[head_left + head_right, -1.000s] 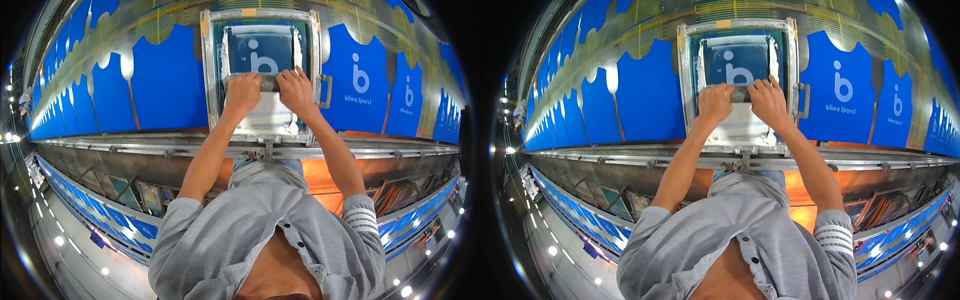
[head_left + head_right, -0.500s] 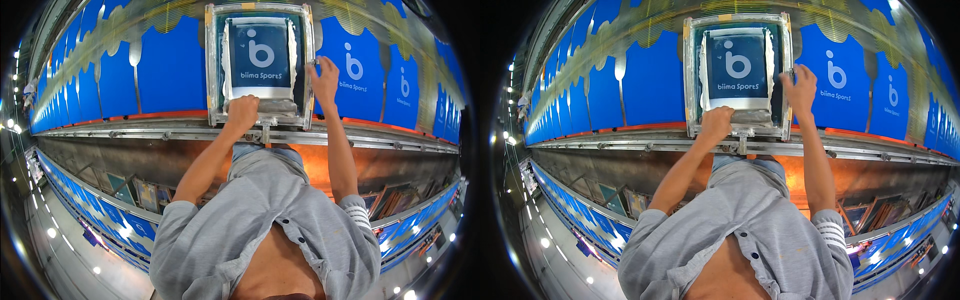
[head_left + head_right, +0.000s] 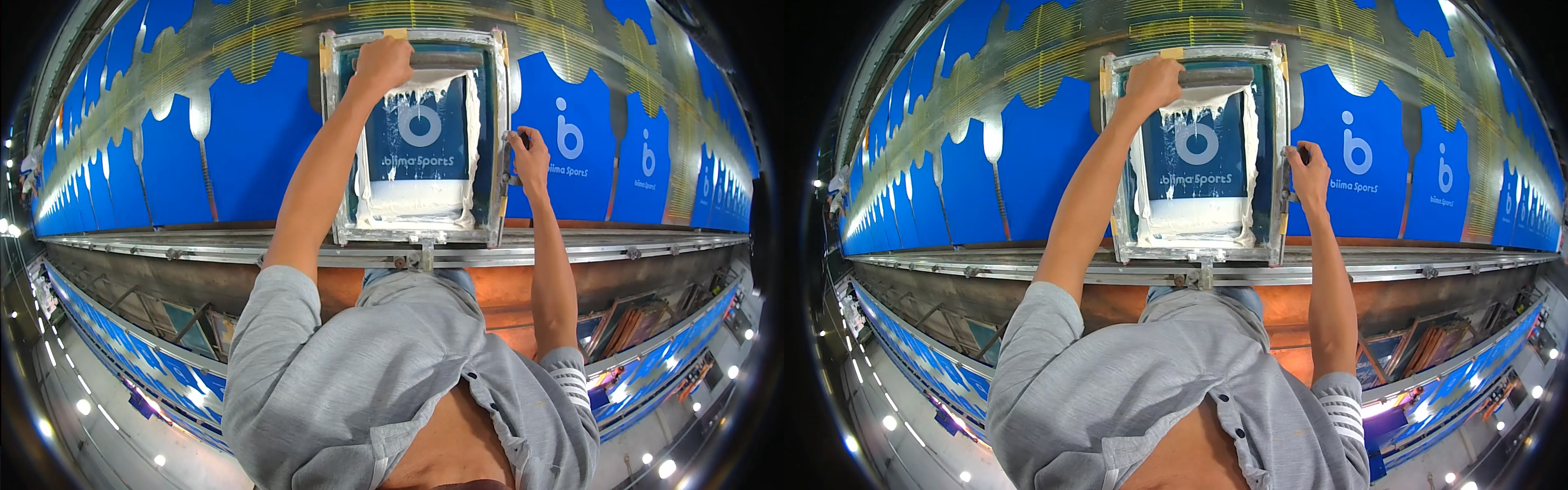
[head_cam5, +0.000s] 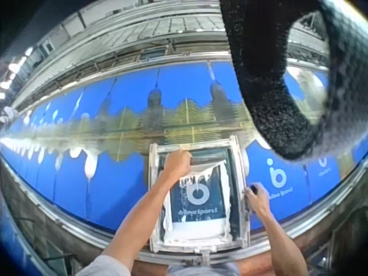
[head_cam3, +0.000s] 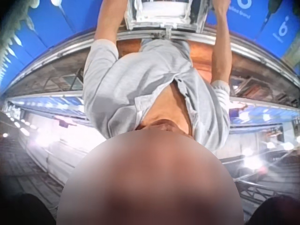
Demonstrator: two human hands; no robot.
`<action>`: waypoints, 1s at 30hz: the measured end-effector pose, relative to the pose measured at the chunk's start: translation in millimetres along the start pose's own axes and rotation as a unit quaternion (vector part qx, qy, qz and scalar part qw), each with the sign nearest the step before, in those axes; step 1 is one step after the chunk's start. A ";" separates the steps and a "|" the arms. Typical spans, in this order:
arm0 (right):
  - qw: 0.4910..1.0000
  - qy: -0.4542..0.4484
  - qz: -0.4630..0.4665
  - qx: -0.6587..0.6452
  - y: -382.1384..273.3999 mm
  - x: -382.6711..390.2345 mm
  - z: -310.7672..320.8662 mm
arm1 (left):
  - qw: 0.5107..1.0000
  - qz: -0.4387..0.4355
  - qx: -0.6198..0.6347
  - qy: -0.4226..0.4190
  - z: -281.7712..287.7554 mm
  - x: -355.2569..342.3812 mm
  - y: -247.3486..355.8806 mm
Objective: The person uses a squeegee to pull white ink across a screen-printing frame on a blue jersey, repeating the motion to transfer the logo. They briefly measure the printed area with a tape measure and continue printing on additional jerseys.
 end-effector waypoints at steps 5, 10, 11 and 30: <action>0.999 0.023 0.026 0.021 -18.6 0.5 5.5 | 0.998 -0.020 0.045 0.042 -23.1 105.6 32.2; 0.990 0.089 0.097 0.042 -26.8 0.7 6.0 | 0.976 -0.036 0.076 0.199 -48.2 270.1 76.7; 0.986 0.109 0.116 0.040 -30.8 -0.4 6.8 | 0.977 -0.028 0.068 0.201 -45.0 292.7 83.9; 0.979 0.115 0.117 -0.117 -176.3 139.6 -271.5 | 0.995 -0.005 0.072 0.075 40.8 394.0 -224.1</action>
Point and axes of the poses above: each hand's wrist, its own x-axis away from the middle knuckle, its own z-axis out of the back of the hand, y = z × x, the point moved 7 cm from there along -x, towards the middle knuckle
